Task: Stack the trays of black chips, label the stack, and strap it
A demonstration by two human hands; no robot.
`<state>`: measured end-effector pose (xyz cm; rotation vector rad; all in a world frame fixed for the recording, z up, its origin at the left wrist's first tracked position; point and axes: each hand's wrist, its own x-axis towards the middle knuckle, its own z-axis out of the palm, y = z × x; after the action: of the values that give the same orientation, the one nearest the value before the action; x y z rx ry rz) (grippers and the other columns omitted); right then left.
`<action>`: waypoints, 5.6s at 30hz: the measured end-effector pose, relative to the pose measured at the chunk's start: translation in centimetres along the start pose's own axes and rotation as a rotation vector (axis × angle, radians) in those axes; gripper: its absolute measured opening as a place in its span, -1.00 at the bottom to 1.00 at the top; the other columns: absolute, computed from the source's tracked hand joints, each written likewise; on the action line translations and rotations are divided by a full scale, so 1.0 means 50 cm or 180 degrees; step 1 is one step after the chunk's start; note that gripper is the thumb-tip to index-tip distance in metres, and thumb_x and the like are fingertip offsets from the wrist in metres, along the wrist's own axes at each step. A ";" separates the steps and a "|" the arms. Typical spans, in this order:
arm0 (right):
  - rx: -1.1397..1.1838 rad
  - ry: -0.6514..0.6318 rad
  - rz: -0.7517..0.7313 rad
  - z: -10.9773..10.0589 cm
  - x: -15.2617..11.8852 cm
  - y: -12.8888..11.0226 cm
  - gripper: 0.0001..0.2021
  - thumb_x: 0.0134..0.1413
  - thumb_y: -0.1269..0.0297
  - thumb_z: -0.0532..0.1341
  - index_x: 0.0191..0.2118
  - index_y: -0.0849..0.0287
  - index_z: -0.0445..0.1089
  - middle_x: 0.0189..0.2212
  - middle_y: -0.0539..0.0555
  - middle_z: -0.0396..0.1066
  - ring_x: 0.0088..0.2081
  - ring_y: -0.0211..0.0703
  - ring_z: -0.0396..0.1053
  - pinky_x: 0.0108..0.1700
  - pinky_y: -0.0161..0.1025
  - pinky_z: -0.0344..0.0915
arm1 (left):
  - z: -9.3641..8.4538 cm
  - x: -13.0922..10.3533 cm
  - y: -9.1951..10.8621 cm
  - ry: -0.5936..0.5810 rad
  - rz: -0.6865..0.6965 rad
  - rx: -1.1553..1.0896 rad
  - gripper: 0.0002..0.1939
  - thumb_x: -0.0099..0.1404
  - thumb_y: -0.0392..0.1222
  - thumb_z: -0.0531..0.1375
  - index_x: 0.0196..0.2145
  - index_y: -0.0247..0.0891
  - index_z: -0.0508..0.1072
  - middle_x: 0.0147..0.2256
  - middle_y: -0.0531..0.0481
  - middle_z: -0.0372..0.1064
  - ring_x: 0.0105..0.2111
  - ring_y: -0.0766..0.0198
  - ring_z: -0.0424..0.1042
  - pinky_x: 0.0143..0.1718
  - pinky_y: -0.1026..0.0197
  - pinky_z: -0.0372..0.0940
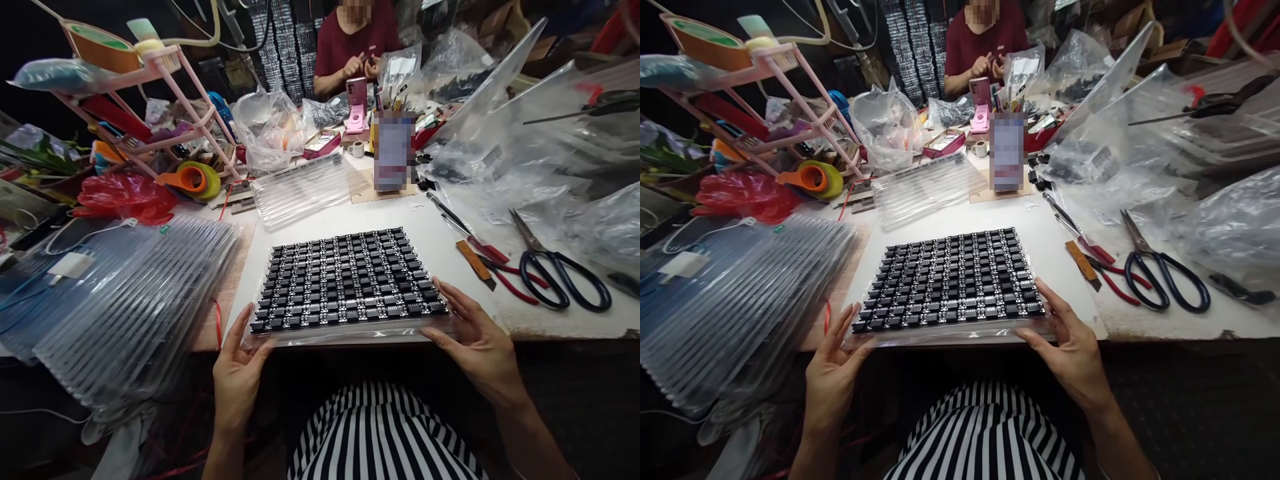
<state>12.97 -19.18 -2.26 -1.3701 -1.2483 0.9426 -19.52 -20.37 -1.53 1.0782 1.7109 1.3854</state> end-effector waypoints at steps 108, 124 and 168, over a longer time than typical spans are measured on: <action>0.2298 -0.0936 0.2056 -0.024 0.077 -0.025 -0.60 0.09 0.27 0.20 0.08 0.10 0.38 -0.01 0.14 0.43 -0.03 -0.02 0.39 -0.01 -0.15 0.36 | -0.048 0.075 -0.022 -0.0570 0.0051 0.1852 -0.23 0.01 0.14 0.30 0.17 -0.09 0.29 0.18 -0.01 0.24 0.20 -0.01 0.17 0.25 -0.02 0.04; 0.2059 -0.0713 0.1716 -0.021 0.073 -0.012 -0.66 0.05 0.26 0.25 -0.02 0.13 0.44 -0.01 0.13 0.42 -0.04 -0.03 0.39 -0.14 -0.25 0.42 | -0.022 0.060 -0.011 -0.0159 0.0145 0.1177 -0.23 0.04 0.02 0.36 0.18 -0.15 0.26 0.15 -0.10 0.28 0.20 0.08 0.19 0.27 0.03 0.03; -0.2680 -0.0660 0.0394 -0.069 0.123 0.016 -0.62 -0.03 -0.15 0.03 -0.44 0.07 0.30 -0.54 0.01 0.39 -0.52 -0.15 0.33 -0.43 -0.20 0.21 | -0.255 0.072 0.024 0.2810 0.1412 0.3357 -0.62 0.19 -0.11 0.22 -0.06 -0.34 0.48 -0.03 -0.22 0.40 0.04 -0.04 0.32 0.15 -0.15 0.05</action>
<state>17.43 -13.67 -1.94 -2.0458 -1.8511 0.6612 -32.11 -22.35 2.22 1.5693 3.2086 1.2718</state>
